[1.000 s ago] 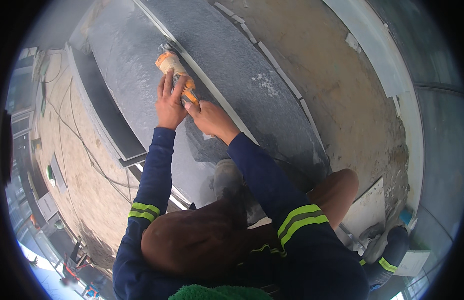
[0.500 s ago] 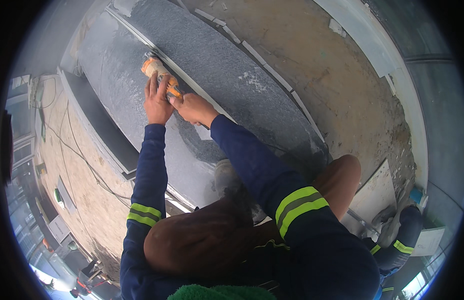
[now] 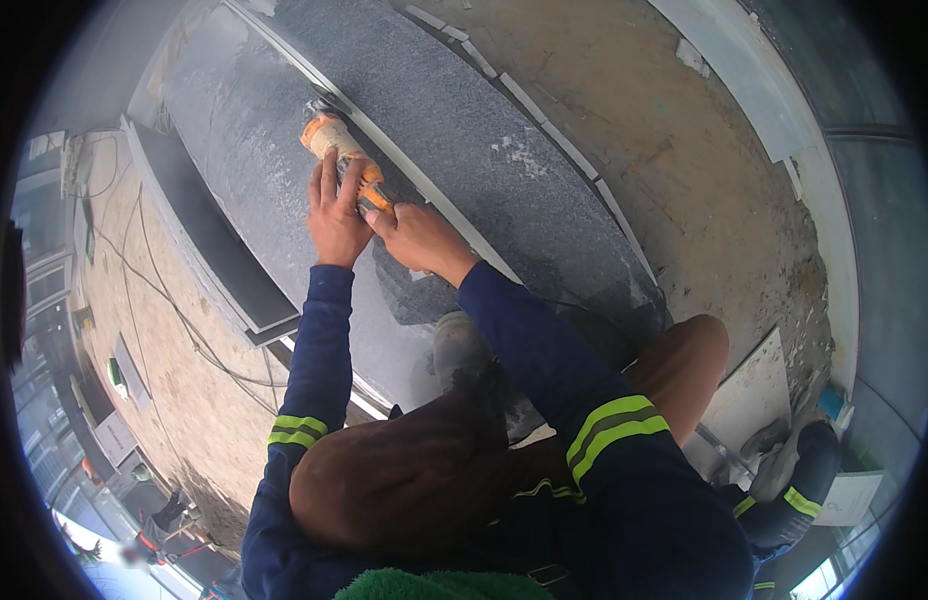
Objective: The person uses an angle grinder to grind the edge of a large stone slab. The person holds the tool with both hands and moves it along the slab's edge, generating dust. Other workers are visible nearby.
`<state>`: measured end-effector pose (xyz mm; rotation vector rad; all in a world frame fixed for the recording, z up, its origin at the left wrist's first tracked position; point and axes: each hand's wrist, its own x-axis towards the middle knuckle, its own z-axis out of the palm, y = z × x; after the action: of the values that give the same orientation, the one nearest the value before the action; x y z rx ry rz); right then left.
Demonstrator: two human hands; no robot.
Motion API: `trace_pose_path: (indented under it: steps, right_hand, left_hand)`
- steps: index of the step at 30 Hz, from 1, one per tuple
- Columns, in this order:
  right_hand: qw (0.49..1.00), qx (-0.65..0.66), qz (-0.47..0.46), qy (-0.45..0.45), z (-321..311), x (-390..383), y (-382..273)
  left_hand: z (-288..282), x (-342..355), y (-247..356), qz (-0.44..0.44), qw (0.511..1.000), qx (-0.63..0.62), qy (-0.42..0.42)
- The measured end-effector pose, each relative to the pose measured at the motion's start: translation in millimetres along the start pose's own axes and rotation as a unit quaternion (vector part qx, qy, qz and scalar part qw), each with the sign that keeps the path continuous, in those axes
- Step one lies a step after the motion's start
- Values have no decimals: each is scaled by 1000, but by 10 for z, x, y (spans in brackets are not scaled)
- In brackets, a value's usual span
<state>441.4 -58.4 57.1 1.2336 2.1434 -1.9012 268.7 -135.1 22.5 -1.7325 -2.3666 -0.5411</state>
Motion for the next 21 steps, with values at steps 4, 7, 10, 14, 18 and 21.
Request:
trace_pose_path:
  steps: [4, 7, 10, 14, 18, 21]
  right_hand:
    - [1000, -1, -20, 13, 5, 58, 3]
    - [1000, 21, 1, -17, -39, 166, -61]
    - [998, 40, 16, -48, -81, 287, -193]
    - [997, 56, 16, -48, -134, 384, -290]
    - [997, 61, 27, -48, -138, 389, -310]
    - [997, 47, 36, -51, -120, 307, -228]
  left_hand:
    - [29, 41, -19, 2, 1000, -13, 5]
    - [88, 115, -120, 8, 1000, -17, 10]
    - [138, 209, -258, 10, 1000, -11, 11]
    - [179, 325, -319, 4, 1000, -15, 3]
    - [162, 335, -327, 14, 1000, -3, 7]
    - [108, 254, -226, 11, 1000, -4, 6]
